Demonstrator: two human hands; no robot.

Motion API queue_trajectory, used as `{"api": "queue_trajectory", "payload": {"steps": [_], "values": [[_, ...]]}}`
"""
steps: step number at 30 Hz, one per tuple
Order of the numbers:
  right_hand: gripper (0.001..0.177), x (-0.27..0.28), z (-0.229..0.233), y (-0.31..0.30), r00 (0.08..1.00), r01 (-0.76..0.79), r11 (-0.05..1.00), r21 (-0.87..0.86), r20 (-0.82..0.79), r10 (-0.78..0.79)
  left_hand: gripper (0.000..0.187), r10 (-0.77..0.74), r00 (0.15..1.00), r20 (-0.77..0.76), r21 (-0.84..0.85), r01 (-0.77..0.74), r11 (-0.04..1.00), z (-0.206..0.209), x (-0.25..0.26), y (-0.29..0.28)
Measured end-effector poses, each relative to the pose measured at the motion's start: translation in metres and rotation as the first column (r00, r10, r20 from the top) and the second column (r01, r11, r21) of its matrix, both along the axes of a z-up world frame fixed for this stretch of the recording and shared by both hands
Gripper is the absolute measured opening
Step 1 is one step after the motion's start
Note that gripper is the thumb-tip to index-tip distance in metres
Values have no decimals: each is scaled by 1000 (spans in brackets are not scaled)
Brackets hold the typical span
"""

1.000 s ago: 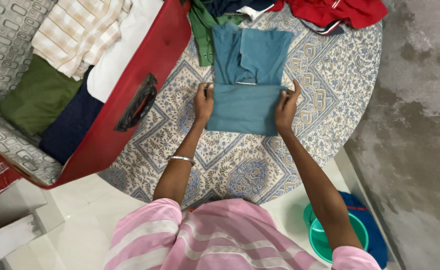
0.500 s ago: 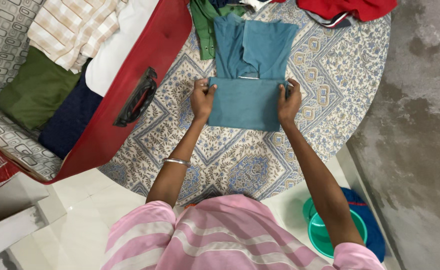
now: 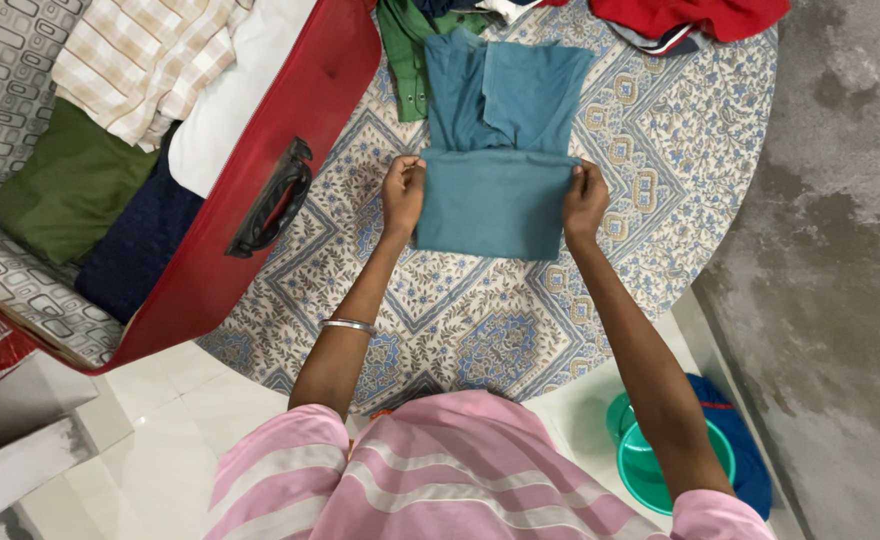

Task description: The person folds a teal t-shirt by hand on a patterned rug and places it into an open suitcase.

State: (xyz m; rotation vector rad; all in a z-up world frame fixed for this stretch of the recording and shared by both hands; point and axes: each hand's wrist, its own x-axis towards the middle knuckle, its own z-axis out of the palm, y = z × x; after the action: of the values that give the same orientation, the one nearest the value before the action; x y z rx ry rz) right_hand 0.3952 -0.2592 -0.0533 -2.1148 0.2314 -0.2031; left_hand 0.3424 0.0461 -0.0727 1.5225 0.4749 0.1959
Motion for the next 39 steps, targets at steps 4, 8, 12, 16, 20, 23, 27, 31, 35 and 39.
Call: {"api": "queue_trajectory", "payload": {"steps": [4, 8, 12, 16, 20, 23, 27, 31, 35, 39], "values": [[16, 8, -11, -5, 999, -17, 989, 146, -33, 22, 16, -52, 992, -112, 70, 60, 996, -22, 3, 6], [13, 4, -13, -7, 997, -51, 994, 95, -57, 56, 18, -18, 999, -35, 122, 22, 992, -39, 7, 9], [13, 5, -12, -1, 992, -80, 996, -37, 94, 83, 18, 29, 999, 22, 315, -35, 948, -42, 5, 7], [25, -3, 9, 6, 975, -81, 959, -273, 177, 133, 29, 32, 999, -1, 420, -28, 907, -18, 3, 3], [51, -12, 14, 14, 899, -262, 793, -550, 161, 408, 52, -177, 982, 65, 810, 52, 584, 4, -5, -2], [67, -20, 4, 18, 884, -399, 693, -600, -52, 464, 69, -316, 939, -134, 903, 247, 351, 9, -10, -12], [69, -20, 1, 18, 890, -407, 705, -581, -79, 449, 75, -355, 906, -232, 862, 360, 357, 8, -20, -16], [67, 0, 2, 13, 927, -367, 791, -489, -117, 357, 61, -255, 960, -111, 817, 234, 527, -11, 0, -8], [58, 35, -7, 1, 929, -282, 784, -553, 47, 367, 45, -117, 992, 36, 597, 73, 799, -29, 42, 8], [51, 90, -37, -10, 932, -273, 861, -430, 103, 347, 37, -56, 983, 175, 468, -33, 883, -37, 103, 29]]}}
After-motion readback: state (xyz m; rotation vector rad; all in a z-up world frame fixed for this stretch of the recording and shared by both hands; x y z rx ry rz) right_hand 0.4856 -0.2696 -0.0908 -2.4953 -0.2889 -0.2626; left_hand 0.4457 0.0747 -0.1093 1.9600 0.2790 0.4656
